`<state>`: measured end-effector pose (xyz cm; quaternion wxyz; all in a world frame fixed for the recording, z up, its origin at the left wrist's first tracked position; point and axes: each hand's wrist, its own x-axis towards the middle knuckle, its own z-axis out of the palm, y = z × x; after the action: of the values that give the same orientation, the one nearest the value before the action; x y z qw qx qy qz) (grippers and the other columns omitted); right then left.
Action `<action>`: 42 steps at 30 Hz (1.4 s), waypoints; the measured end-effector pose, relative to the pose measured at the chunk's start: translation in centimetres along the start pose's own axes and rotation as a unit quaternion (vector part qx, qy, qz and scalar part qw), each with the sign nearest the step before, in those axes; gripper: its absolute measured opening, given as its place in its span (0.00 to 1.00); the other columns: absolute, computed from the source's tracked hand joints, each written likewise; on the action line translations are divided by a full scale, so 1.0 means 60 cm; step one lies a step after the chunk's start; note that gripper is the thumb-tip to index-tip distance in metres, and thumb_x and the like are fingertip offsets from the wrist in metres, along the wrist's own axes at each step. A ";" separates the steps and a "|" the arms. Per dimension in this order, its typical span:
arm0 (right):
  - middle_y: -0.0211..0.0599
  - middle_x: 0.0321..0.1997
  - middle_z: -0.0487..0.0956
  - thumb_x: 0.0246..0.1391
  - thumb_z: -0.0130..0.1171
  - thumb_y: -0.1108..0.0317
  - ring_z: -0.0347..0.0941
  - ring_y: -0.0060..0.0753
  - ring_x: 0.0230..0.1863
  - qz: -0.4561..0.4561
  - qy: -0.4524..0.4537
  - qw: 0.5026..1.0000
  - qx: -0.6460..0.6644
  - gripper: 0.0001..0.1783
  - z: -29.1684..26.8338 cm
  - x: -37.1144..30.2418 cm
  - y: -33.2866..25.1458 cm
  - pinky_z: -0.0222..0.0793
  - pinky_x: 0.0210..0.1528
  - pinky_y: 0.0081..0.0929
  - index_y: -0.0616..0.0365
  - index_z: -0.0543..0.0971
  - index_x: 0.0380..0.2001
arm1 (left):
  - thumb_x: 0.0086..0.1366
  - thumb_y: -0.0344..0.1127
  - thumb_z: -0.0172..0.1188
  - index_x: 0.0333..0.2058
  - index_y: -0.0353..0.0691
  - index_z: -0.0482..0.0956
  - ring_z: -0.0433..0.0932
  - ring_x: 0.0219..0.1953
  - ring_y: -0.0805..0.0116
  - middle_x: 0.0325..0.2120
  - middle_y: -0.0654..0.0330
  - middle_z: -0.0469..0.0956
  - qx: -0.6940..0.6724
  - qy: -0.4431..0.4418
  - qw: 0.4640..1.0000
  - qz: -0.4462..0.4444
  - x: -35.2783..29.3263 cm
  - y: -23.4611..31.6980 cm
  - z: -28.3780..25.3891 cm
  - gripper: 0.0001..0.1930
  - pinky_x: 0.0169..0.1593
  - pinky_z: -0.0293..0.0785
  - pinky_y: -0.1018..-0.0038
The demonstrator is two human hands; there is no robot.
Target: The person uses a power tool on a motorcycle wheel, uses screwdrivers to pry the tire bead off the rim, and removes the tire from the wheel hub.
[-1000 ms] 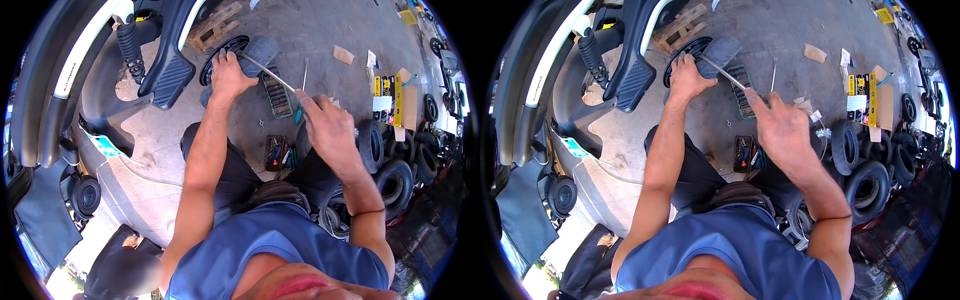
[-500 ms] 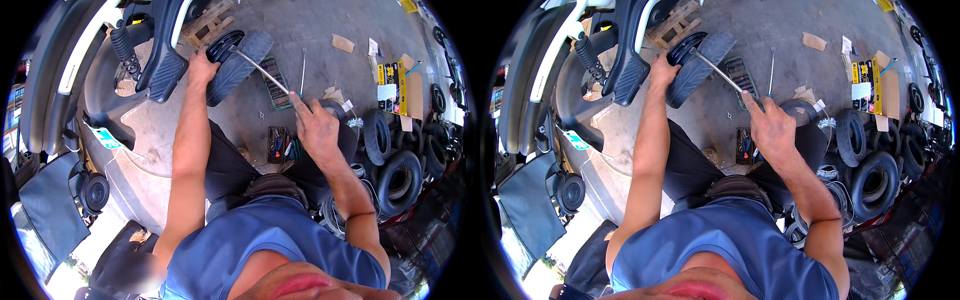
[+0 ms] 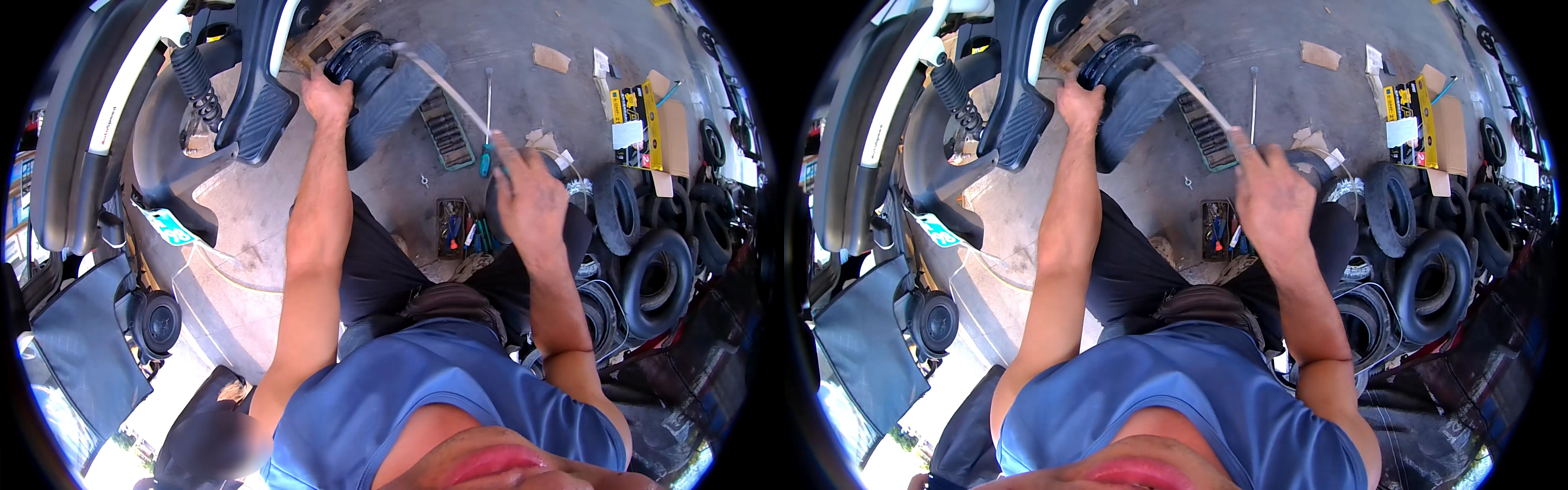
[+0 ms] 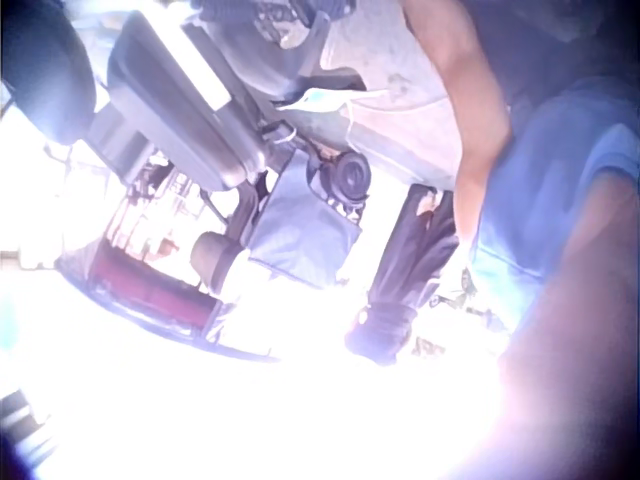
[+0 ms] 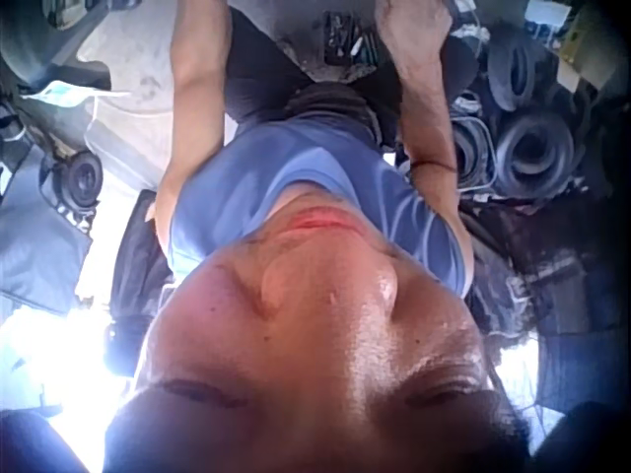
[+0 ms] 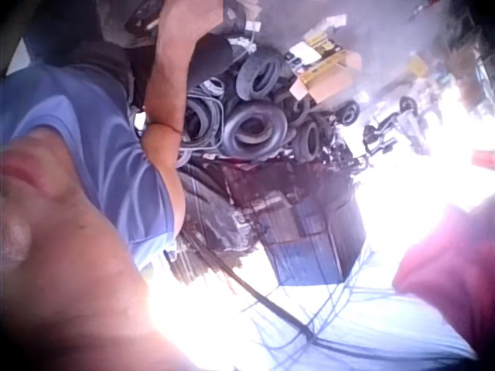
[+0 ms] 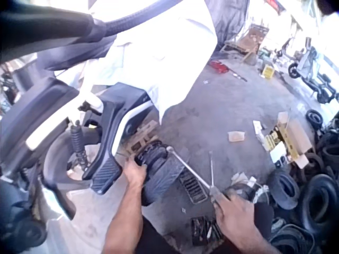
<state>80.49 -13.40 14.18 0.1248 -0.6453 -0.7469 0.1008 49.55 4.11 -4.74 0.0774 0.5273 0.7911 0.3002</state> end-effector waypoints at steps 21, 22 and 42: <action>0.64 0.74 0.62 0.59 0.68 0.45 0.61 0.47 0.75 0.237 0.064 0.789 0.563 0.59 0.326 0.121 0.064 0.56 0.75 0.35 0.65 0.47 0.77 | 0.44 0.47 0.77 0.52 0.33 0.78 0.79 0.53 0.43 0.51 0.42 0.78 0.108 -0.092 0.989 -0.053 0.024 0.015 0.025 0.37 0.58 0.78 0.55; 0.65 0.74 0.62 0.55 0.71 0.47 0.62 0.49 0.75 0.259 0.066 0.822 0.503 0.61 0.326 0.135 0.040 0.56 0.75 0.34 0.66 0.47 0.77 | 0.44 0.47 0.78 0.52 0.33 0.79 0.79 0.53 0.43 0.50 0.42 0.78 0.109 -0.096 0.988 -0.053 0.025 0.015 0.029 0.37 0.58 0.78 0.55; 0.66 0.66 0.72 0.44 0.74 0.61 0.72 0.54 0.67 0.252 0.206 0.861 0.389 0.58 0.294 0.122 0.006 0.65 0.71 0.37 0.68 0.55 0.74 | 0.43 0.53 0.79 0.46 0.33 0.82 0.82 0.52 0.45 0.48 0.41 0.81 0.141 -0.110 0.984 -0.006 -0.013 0.044 -0.030 0.36 0.57 0.78 0.57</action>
<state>74.23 -5.90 -2.28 0.4875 -0.7166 -0.4155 0.2760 51.19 3.44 -1.96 0.0902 0.5584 0.8151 0.1251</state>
